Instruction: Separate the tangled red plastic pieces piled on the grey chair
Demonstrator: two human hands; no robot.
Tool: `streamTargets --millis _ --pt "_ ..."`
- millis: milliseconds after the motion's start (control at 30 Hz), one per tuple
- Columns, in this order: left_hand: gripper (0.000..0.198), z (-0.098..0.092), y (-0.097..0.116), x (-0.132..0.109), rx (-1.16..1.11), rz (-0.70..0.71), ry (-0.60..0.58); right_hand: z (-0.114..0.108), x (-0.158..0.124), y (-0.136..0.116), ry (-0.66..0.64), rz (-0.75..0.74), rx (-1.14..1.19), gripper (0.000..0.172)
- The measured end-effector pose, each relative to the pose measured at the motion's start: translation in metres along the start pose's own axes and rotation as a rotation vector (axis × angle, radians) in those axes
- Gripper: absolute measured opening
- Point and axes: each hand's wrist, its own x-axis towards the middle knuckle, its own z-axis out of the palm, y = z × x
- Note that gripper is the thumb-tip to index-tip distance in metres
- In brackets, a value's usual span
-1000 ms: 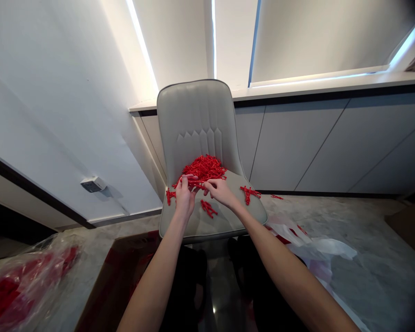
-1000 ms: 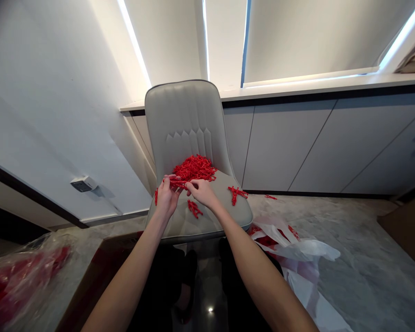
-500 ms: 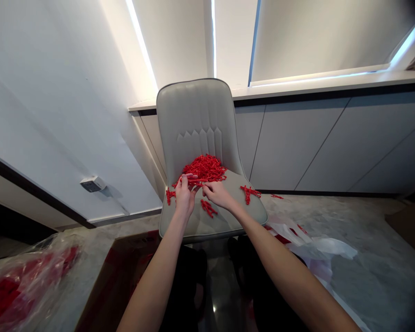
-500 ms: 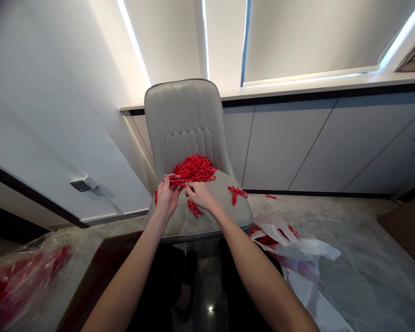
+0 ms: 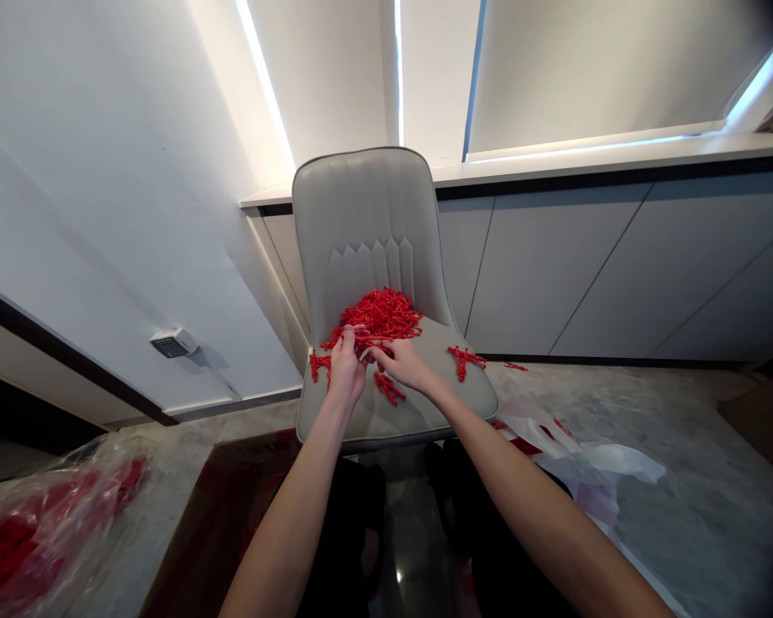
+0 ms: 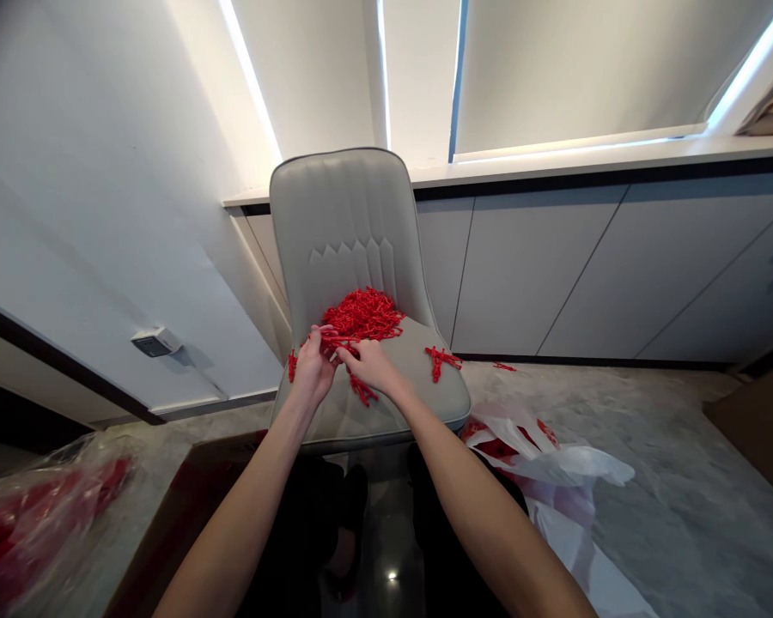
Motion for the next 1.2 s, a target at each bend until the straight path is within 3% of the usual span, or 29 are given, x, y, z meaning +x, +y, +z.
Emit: streamTargets --millis 233,433,567,767,1200 --pt "0.038 0.004 -0.003 -0.002 -0.068 -0.068 0.003 0.008 0.004 0.005 0.118 0.002 0.137 0.04" --pt "0.035 0.006 -0.007 -0.002 -0.1 -0.123 0.045 0.009 0.004 0.006 0.124 0.009 0.238 0.037" --pt "0.038 0.007 -0.009 -0.001 -0.069 -0.1 -0.001 0.009 0.005 0.003 0.159 0.017 0.27 0.039" --pt "0.028 0.01 -0.01 -0.005 0.046 -0.045 -0.17 0.004 0.006 0.005 0.216 0.074 0.416 0.045" --pt "0.027 0.019 -0.015 -0.007 -0.001 0.038 -0.117 0.004 0.005 -0.003 0.254 0.07 0.388 0.05"
